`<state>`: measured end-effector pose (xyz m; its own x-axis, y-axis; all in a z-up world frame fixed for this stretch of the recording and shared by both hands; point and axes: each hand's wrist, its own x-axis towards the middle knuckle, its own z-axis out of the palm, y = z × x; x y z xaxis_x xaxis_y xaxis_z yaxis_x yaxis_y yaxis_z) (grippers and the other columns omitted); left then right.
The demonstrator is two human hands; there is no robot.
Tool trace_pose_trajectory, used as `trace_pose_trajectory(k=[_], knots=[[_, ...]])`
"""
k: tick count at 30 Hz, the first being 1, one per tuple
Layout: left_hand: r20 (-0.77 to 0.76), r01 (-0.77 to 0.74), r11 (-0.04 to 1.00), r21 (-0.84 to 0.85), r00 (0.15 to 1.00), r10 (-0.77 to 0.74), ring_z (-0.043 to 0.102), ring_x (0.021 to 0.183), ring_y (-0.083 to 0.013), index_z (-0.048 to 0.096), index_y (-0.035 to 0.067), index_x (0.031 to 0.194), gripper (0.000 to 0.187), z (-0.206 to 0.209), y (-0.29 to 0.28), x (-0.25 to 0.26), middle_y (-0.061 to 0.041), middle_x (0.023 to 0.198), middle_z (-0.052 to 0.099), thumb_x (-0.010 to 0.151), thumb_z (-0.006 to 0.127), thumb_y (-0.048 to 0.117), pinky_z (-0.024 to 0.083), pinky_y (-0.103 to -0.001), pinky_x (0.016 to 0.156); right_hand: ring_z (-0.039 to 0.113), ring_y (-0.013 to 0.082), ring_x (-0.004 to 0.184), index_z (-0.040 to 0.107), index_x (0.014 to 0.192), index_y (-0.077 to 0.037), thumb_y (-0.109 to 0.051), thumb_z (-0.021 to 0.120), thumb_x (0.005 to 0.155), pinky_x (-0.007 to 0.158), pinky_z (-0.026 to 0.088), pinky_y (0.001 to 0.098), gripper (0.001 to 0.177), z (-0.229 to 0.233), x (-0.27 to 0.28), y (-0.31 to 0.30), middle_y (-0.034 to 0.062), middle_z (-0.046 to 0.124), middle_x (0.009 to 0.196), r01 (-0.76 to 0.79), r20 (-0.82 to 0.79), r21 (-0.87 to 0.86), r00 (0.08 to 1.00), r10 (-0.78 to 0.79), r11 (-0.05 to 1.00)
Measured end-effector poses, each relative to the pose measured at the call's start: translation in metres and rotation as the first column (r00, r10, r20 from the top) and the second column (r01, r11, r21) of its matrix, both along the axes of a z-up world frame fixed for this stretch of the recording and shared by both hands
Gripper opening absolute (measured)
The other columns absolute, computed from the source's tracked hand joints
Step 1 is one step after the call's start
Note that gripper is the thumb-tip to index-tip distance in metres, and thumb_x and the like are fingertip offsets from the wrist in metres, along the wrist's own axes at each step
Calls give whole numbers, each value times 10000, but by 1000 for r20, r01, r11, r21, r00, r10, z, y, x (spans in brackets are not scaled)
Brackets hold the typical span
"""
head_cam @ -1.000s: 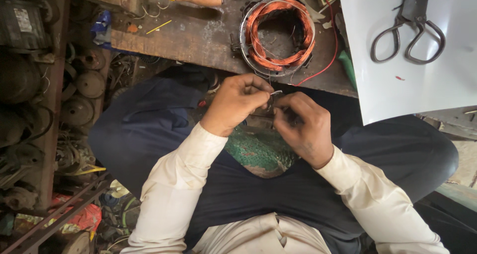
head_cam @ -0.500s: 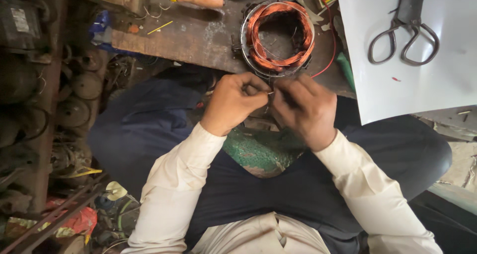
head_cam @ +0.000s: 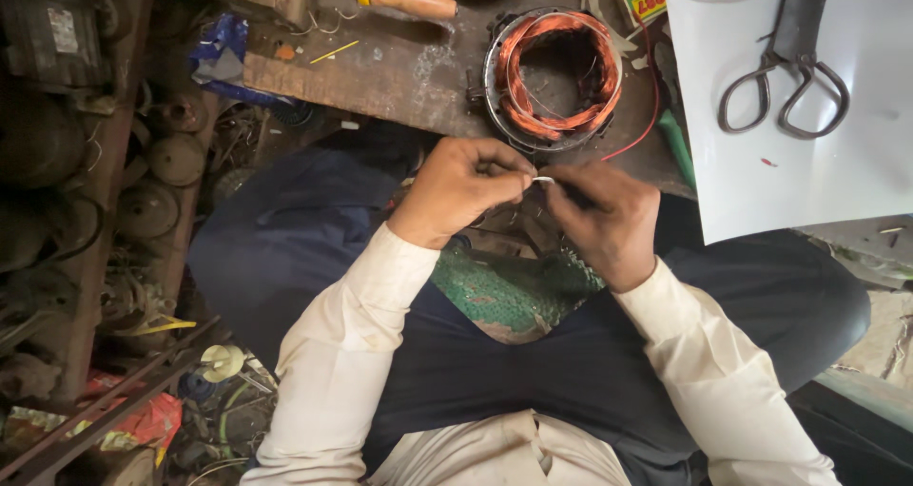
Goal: The person is repairing a motor stator by stripping insulation from red and black wires using shears and pliers. They then twist the exposed wire ends together to create connections.
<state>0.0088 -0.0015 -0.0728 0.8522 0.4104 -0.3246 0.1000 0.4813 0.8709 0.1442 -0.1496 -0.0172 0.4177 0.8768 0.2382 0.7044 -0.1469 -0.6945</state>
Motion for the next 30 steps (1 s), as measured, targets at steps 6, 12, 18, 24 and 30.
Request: trace_pose_trajectory(k=[6,12,18,24,30], knots=[[12,-32,999,-17,999,32,676,752,-54,755,-28,969,131,-3,-2,2,-20,846,747,850,730,21,539,-195,679,592,207,589,758,989,-54,-33,820,847,551,450,330,156,6,-15,-8,88,598,706,4,5,-20,1000,-4,1000],[-28,-33,993,111,999,36,614,725,-42,763,-29,960,130,-8,-7,2,-11,814,714,839,742,14,503,-200,652,640,226,673,752,1059,-72,-44,820,900,617,490,335,175,11,-8,2,91,654,816,18,120,79,992,-28,997],[15,-8,999,34,1000,7,650,738,-48,763,-21,975,127,-9,-2,0,-9,824,730,866,731,35,523,-201,680,693,234,770,742,1105,-66,-30,789,944,694,531,331,171,2,-1,2,92,705,914,61,15,23,998,-61,998],[28,-24,999,-23,999,24,671,758,-59,756,-27,976,138,-10,-4,3,-17,857,745,860,723,41,536,-212,695,604,230,589,776,1014,-50,-30,834,855,568,467,349,170,12,-19,-6,100,621,708,64,44,-45,997,-63,997],[-1,7,993,116,1000,-7,644,733,-55,772,-26,979,144,-13,-4,3,-21,839,737,858,734,42,520,-216,666,694,227,766,754,1081,-67,-42,794,928,701,531,329,160,10,-6,2,91,710,898,89,98,35,991,-92,995]])
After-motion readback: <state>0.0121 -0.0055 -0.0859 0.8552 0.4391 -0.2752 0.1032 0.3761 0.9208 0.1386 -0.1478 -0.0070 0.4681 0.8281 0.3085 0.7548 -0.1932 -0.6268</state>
